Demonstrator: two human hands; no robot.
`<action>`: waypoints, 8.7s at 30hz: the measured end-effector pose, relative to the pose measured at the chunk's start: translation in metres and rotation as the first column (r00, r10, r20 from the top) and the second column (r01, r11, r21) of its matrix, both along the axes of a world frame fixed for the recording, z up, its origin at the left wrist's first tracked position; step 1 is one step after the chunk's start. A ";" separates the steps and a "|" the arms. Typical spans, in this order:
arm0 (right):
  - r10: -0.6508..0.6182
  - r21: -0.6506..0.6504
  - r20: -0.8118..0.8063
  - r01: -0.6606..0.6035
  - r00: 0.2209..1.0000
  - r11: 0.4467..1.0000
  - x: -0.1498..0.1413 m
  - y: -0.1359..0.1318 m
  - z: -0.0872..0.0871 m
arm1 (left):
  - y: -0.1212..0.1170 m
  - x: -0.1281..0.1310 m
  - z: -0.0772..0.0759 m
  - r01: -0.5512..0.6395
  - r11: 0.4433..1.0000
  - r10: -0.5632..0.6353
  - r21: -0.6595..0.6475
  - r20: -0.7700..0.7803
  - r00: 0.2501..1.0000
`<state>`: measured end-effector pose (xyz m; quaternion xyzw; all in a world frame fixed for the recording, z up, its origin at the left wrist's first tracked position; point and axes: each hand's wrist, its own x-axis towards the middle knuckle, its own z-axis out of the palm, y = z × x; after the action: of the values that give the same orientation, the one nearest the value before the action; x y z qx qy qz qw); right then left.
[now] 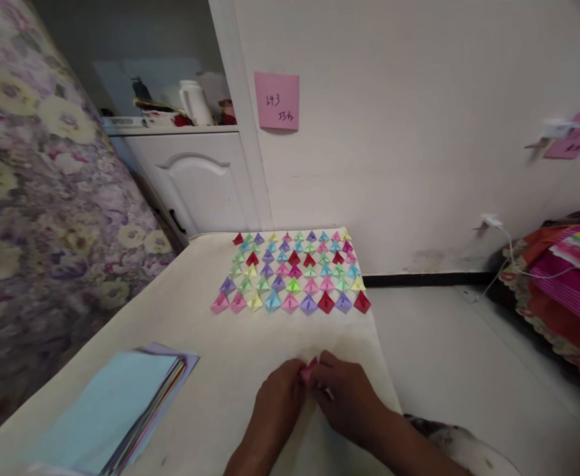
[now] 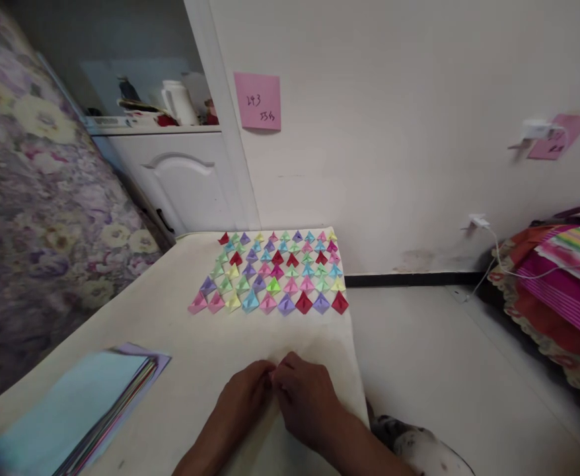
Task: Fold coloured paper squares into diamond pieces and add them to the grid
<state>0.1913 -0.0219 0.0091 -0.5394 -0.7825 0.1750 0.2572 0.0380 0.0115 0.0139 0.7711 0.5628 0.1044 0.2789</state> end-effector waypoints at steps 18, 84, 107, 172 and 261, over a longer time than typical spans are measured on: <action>-0.058 0.082 0.100 0.050 0.993 0.995 0.121 0.038 0.000 | -0.003 0.003 -0.005 -0.023 1.000 0.023 0.004 -0.034 0.999; -0.398 0.017 -0.066 0.400 0.915 0.916 0.113 0.038 -0.029 | -0.001 0.005 0.002 -0.025 0.999 0.024 -0.027 -0.063 0.998; -0.500 -0.073 -0.099 0.495 0.860 0.866 0.119 0.032 -0.020 | -0.002 0.004 0.001 -0.033 0.999 0.031 -0.028 -0.068 0.997; 0.077 -0.199 0.127 -0.051 0.989 0.979 -0.034 0.015 -0.055 | -0.031 -0.209 0.015 -0.484 0.833 0.551 0.268 -0.315 0.773; -0.412 -0.453 -0.886 -0.591 0.213 0.668 -0.026 0.031 -0.018 | -0.019 -0.096 0.005 -0.378 0.926 0.342 0.003 0.420 0.840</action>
<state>0.1651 0.0089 -0.0091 -0.3017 -0.3272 0.7849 0.4311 -0.0581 -0.0073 0.0192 0.6232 0.6209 0.3393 0.3332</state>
